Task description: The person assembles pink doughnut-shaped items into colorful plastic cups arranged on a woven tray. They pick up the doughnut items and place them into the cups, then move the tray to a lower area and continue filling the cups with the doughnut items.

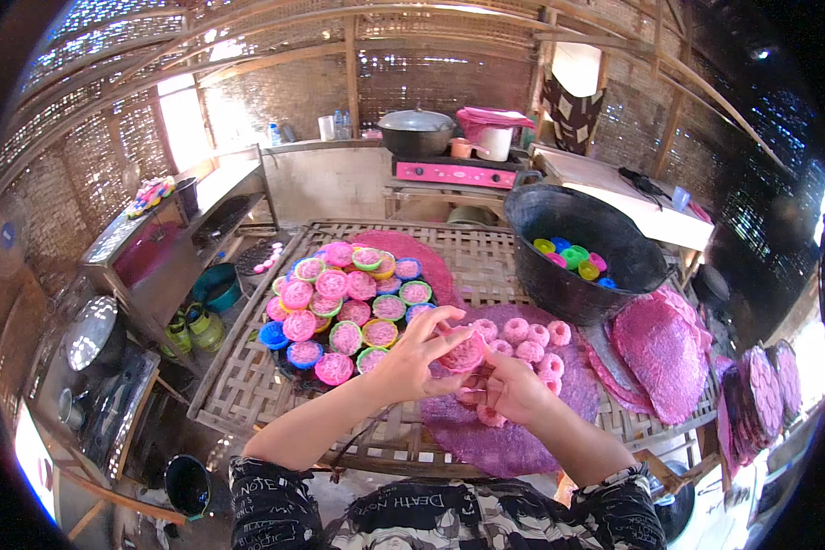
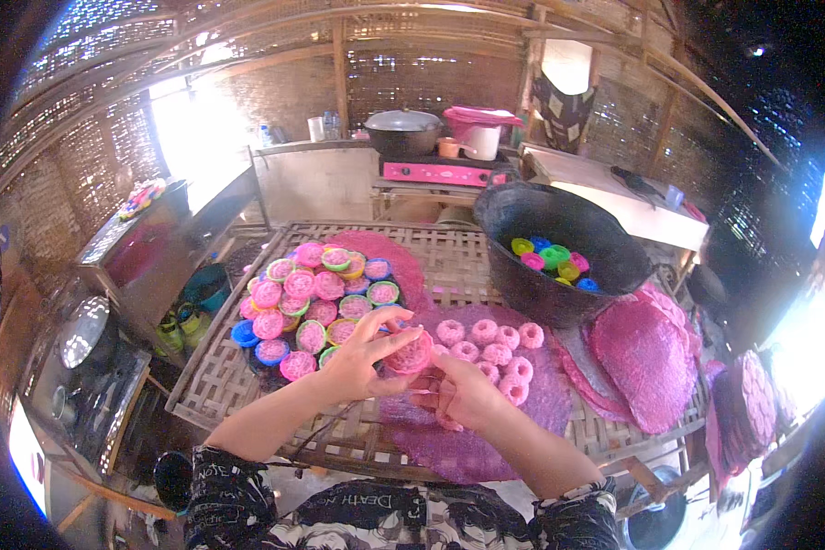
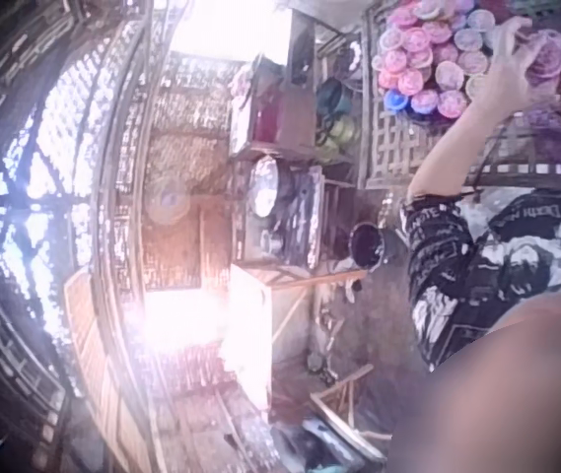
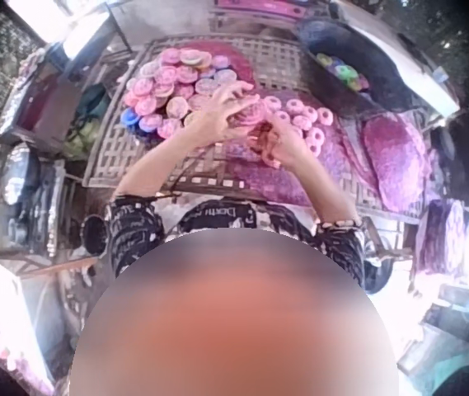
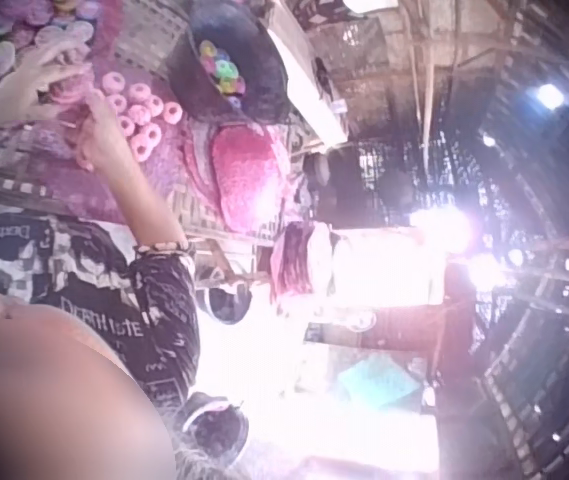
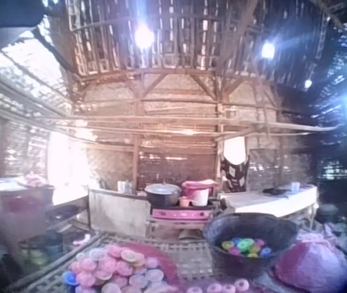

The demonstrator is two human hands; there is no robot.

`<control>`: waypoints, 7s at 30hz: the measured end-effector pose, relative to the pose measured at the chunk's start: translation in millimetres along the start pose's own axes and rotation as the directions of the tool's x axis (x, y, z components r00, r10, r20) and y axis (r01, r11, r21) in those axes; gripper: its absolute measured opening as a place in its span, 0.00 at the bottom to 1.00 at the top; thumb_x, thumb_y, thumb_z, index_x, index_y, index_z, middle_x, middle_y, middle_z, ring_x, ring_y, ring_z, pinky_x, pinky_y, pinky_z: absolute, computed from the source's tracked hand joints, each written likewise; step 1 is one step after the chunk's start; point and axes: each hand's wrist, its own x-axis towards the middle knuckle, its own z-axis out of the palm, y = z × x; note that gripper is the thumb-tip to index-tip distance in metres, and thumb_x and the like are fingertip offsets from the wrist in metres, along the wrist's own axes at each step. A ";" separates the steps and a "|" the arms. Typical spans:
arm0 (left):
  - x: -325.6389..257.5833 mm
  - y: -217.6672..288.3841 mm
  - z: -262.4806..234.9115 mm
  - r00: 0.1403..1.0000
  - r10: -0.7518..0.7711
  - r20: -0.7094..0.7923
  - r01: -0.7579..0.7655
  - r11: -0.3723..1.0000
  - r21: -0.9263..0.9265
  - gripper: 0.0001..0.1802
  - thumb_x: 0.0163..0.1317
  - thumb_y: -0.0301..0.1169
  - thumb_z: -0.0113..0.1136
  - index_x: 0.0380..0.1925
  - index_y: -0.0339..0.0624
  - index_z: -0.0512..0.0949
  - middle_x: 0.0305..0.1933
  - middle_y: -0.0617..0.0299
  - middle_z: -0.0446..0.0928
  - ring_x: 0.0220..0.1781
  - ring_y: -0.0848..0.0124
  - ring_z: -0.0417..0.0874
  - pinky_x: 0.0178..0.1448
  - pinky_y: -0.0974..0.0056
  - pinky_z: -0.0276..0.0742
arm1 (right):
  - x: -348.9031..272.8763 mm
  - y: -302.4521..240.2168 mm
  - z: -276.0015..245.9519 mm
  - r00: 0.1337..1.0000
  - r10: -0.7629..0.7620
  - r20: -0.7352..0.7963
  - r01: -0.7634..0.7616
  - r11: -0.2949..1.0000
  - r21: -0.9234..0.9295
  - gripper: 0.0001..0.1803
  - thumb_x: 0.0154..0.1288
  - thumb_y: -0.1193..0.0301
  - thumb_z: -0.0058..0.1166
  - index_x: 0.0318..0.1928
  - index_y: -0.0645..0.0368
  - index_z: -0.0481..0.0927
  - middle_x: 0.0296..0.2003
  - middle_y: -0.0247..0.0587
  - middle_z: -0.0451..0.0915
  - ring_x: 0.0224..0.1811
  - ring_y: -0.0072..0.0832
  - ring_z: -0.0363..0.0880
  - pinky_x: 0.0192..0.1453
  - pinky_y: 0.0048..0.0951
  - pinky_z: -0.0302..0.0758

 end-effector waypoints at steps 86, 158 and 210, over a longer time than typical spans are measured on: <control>113.3 -14.7 100.7 0.997 0.046 0.066 -0.033 0.982 -0.186 0.47 0.45 0.40 0.73 0.64 0.42 0.59 0.55 0.43 0.70 0.56 0.49 0.72 0.60 0.52 0.67 | -19.6 -101.8 -81.7 0.955 -0.290 -0.058 0.273 0.941 -0.198 0.25 0.63 0.66 0.57 0.56 0.66 0.68 0.47 0.41 0.76 0.45 0.24 0.77 0.45 0.28 0.77; -34.9 -204.1 -117.9 0.431 -0.844 -0.319 0.856 0.271 0.441 0.50 0.47 0.55 0.65 0.67 0.50 0.54 0.66 0.52 0.62 0.69 0.55 0.60 0.68 0.52 0.61 | 27.8 -163.4 -53.8 0.216 -0.892 0.397 -0.243 -0.443 -0.863 0.25 0.45 0.67 0.66 0.44 0.60 0.72 0.47 0.48 0.75 0.51 0.47 0.70 0.59 0.44 0.65; 79.4 -21.6 121.7 0.831 0.354 0.428 -0.222 0.918 -0.328 0.52 0.38 0.33 0.73 0.66 0.44 0.56 0.66 0.49 0.59 0.66 0.51 0.63 0.69 0.54 0.59 | -47.8 -51.8 -92.2 0.919 -0.383 0.089 0.147 0.124 -0.981 0.35 0.46 0.64 0.70 0.55 0.61 0.72 0.43 0.46 0.80 0.47 0.37 0.79 0.53 0.36 0.74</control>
